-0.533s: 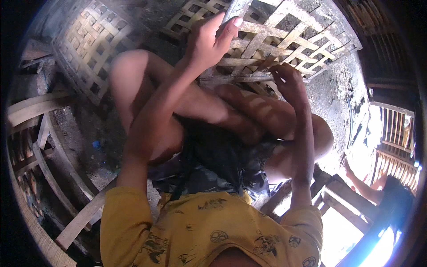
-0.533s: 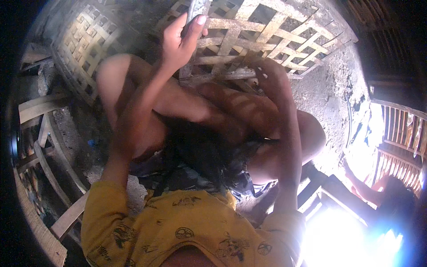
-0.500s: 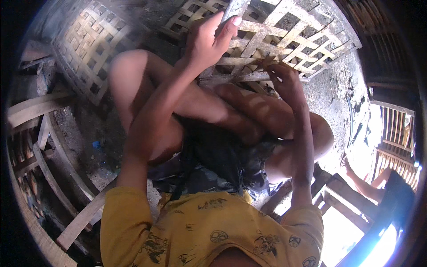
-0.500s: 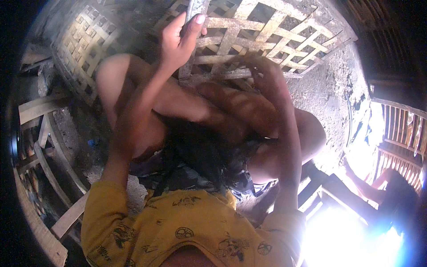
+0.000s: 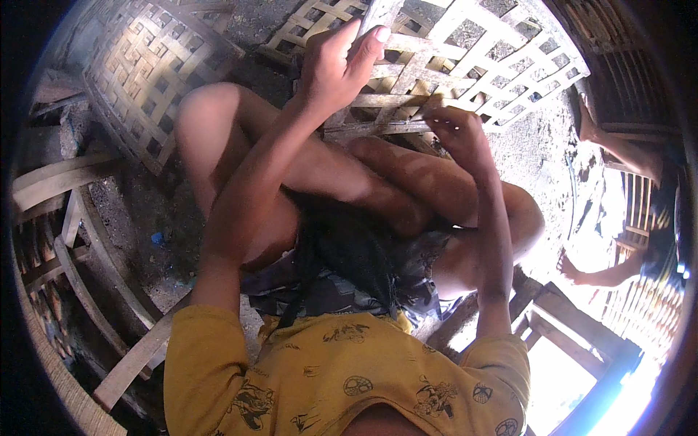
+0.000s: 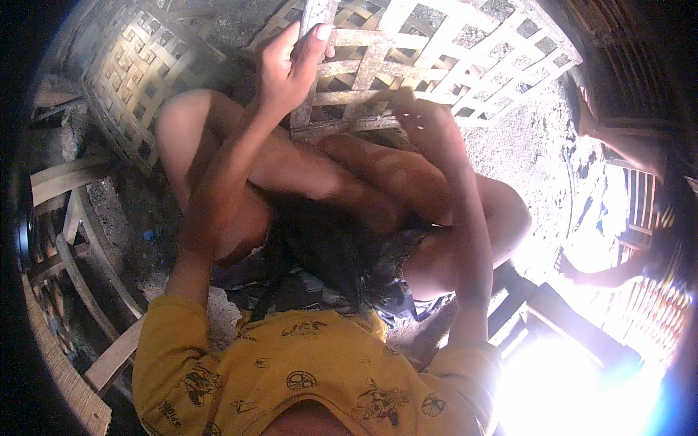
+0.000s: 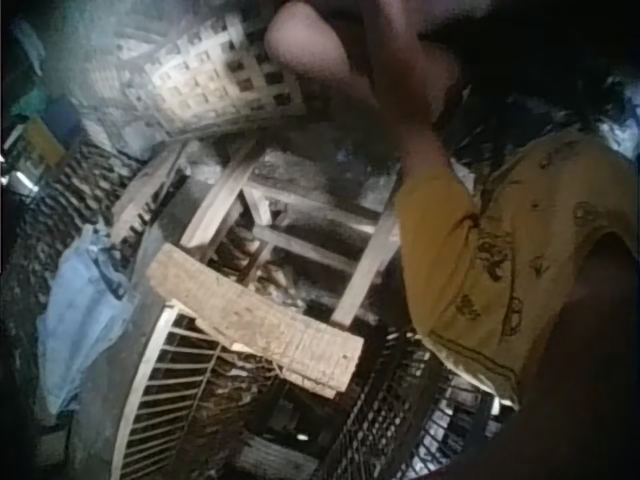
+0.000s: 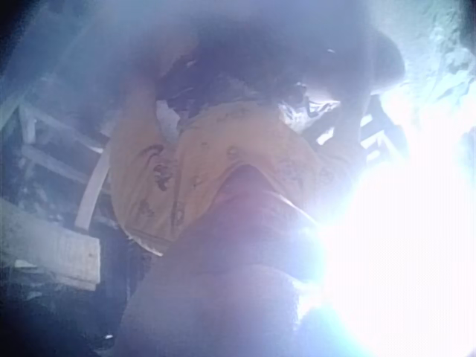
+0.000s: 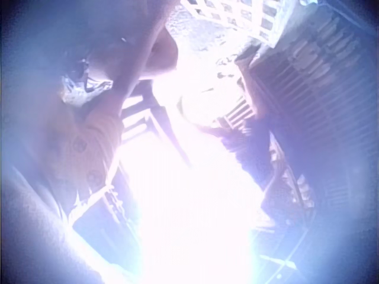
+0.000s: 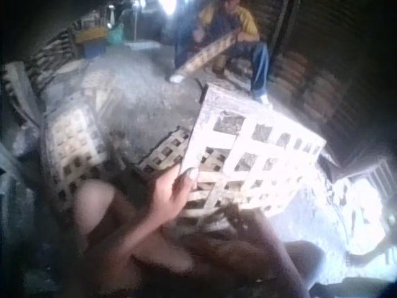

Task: The person sits on the floor and weaves a rectangular basket by hand, interlacing thin wooden strips into a grid pattern. They adjust the basket's position and continue weaving the sides.

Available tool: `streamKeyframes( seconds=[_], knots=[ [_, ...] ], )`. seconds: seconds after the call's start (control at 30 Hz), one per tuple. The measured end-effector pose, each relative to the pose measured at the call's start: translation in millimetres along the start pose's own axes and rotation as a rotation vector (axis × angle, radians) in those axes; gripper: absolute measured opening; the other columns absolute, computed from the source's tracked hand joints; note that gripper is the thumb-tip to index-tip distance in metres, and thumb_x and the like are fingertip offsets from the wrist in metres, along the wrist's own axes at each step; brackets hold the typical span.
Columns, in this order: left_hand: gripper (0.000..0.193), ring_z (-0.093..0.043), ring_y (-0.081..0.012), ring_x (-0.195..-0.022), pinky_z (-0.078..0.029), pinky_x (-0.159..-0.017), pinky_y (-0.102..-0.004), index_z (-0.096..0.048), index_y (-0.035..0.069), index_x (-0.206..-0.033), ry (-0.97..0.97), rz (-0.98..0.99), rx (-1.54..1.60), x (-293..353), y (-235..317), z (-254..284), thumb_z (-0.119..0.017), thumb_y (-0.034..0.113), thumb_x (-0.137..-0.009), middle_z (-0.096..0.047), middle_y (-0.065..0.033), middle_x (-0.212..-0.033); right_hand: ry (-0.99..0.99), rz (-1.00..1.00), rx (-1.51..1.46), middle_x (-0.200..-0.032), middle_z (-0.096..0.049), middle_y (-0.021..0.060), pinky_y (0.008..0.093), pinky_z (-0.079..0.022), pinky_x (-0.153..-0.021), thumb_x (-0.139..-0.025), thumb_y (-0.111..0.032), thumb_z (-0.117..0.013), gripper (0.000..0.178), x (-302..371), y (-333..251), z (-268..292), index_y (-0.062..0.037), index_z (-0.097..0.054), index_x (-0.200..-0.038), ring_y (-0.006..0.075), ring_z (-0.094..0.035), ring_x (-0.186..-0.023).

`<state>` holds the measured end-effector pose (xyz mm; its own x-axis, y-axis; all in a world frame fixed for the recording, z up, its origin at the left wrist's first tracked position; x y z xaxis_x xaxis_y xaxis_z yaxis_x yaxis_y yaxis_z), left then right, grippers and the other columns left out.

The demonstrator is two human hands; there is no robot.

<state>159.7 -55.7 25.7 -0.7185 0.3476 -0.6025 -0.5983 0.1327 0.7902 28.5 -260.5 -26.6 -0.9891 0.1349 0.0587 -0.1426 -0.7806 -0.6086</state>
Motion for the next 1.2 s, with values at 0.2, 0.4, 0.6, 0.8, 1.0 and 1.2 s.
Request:
streamKeyframes(
  seconds=[0.2,0.4,0.6,0.8,1.0,1.2],
  knots=[
    [0.026,-0.068,-0.0182,-0.061,-0.051,-0.057,-0.0325,-0.069,0.000,-0.097,0.061,-0.033,-0.036,-2,3,6,-0.063,0.025,-0.102,-0.070,-0.0084,-0.070,0.074,0.010,0.498,-0.084,-0.073,0.0152,0.0447,-0.055,-0.074,-0.088,-0.016,-0.070,0.013,6,8,-4,-0.0105,-0.078,-0.095,0.0337,-0.071,-0.081],
    [0.027,-0.067,-0.0178,-0.061,-0.051,-0.058,-0.0323,-0.069,0.001,-0.098,0.057,-0.018,-0.017,-2,-1,2,-0.062,0.027,-0.102,-0.069,-0.0085,-0.069,-0.012,-0.055,0.015,-0.086,-0.074,0.0179,0.0426,-0.055,-0.072,-0.089,-0.015,-0.069,0.017,0,8,1,-0.0068,-0.075,-0.102,0.0331,-0.073,-0.077],
    [0.029,-0.067,-0.0156,-0.062,-0.051,-0.058,-0.0317,-0.068,0.001,-0.098,0.050,0.027,-0.029,0,3,5,-0.061,0.028,-0.103,-0.069,-0.0070,-0.068,0.034,-0.126,0.378,-0.081,-0.073,0.0182,0.0475,-0.056,-0.072,-0.089,-0.022,-0.067,0.017,3,1,-4,-0.0092,-0.075,-0.097,0.0365,-0.072,-0.075],
    [0.030,-0.069,-0.0157,-0.064,-0.052,-0.060,-0.0315,-0.068,-0.001,-0.099,0.050,0.006,-0.015,0,0,4,-0.061,0.028,-0.103,-0.070,-0.0079,-0.071,0.037,-0.225,0.329,-0.079,-0.072,0.0190,0.0459,-0.056,-0.075,-0.087,-0.022,-0.067,0.018,4,8,15,-0.0078,-0.075,-0.094,0.0357,-0.072,-0.078],
    [0.031,-0.068,-0.0146,-0.064,-0.052,-0.060,-0.0308,-0.068,-0.002,-0.098,0.079,0.002,-0.013,-1,-2,7,-0.062,0.028,-0.102,-0.070,-0.0075,-0.071,-0.013,-0.077,0.310,-0.085,-0.073,0.0209,0.0457,-0.056,-0.075,-0.088,-0.021,-0.069,0.021,3,-7,-19,-0.0072,-0.076,-0.102,0.0376,-0.071,-0.082],
    [0.031,-0.066,-0.0139,-0.062,-0.050,-0.058,-0.0303,-0.068,-0.002,-0.098,0.062,-0.037,-0.012,-1,-1,5,-0.062,0.028,-0.103,-0.069,-0.0068,-0.069,0.072,-0.164,0.299,-0.080,-0.072,0.0220,0.0468,-0.057,-0.074,-0.087,-0.017,-0.066,0.018,0,15,4,-0.0042,-0.076,-0.094,0.0375,-0.072,-0.077]
  ],
)
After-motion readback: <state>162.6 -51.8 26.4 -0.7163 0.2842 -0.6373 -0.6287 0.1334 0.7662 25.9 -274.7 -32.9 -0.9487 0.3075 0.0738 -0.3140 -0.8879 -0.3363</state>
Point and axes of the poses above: each hand's wrist, its own x-axis away from the middle knuckle, its own z-axis out of the back of the hand, y = z × x, the point moved 8 cm from there along -x, towards the middle knuckle
